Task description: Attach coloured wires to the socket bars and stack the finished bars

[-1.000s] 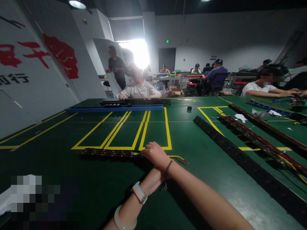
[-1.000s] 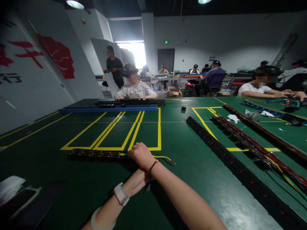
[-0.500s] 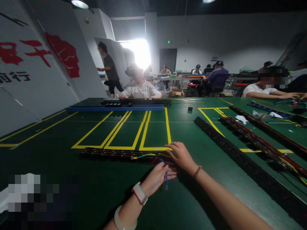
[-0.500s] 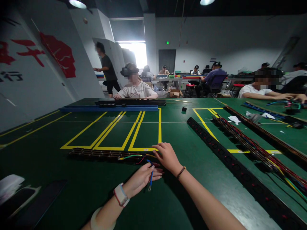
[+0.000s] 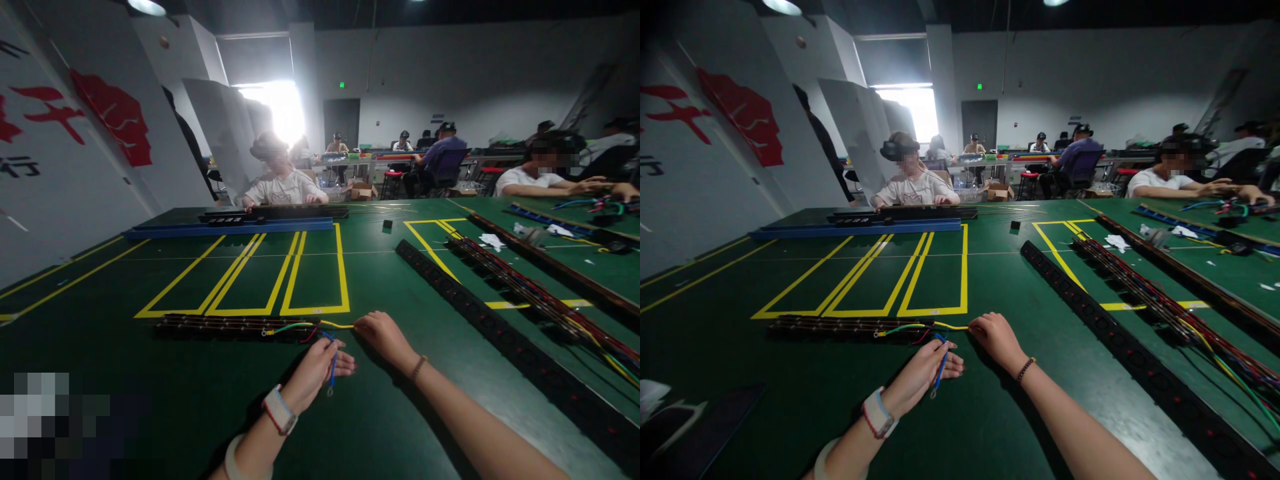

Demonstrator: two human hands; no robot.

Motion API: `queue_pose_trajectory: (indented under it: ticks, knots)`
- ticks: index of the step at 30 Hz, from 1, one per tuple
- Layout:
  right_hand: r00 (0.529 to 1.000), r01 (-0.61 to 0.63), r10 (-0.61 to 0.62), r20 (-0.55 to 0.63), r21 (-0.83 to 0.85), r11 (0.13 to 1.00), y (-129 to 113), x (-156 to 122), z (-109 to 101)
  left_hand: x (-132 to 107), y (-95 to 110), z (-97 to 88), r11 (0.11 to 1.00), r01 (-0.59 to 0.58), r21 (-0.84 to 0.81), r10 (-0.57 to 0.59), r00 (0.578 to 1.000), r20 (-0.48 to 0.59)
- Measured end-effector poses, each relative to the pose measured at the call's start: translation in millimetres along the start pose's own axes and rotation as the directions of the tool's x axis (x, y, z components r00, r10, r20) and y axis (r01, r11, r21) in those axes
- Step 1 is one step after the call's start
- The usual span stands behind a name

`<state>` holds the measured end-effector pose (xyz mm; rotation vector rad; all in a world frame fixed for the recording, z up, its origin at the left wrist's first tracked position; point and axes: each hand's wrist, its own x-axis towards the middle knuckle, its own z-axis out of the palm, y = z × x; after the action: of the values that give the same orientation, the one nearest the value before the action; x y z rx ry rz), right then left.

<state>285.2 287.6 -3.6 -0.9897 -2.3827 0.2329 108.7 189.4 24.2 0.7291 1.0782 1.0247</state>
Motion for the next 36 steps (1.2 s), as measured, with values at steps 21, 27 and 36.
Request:
queue_pose_trajectory:
  ticks: [21, 27, 36]
  knots:
    - [1.0, 0.001, -0.002, 0.023, 0.042, 0.999, 2, -2, -4, -10, 21, -23.8, 0.374, -0.199, 0.906, 0.337, 0.939, 0.067]
    - [0.998, -0.004, 0.001, 0.056, 0.052, 0.999, 1, -2, -6, -9, 19, -23.5, 0.151, -0.222, 0.963, 0.354, 0.922, 0.157]
    - [0.998, -0.022, 0.019, 0.063, 0.038, 0.999, -2, -2, -8, -9, 19, -19.6, 0.187, -0.147, 0.971, 0.455, 0.889, 0.047]
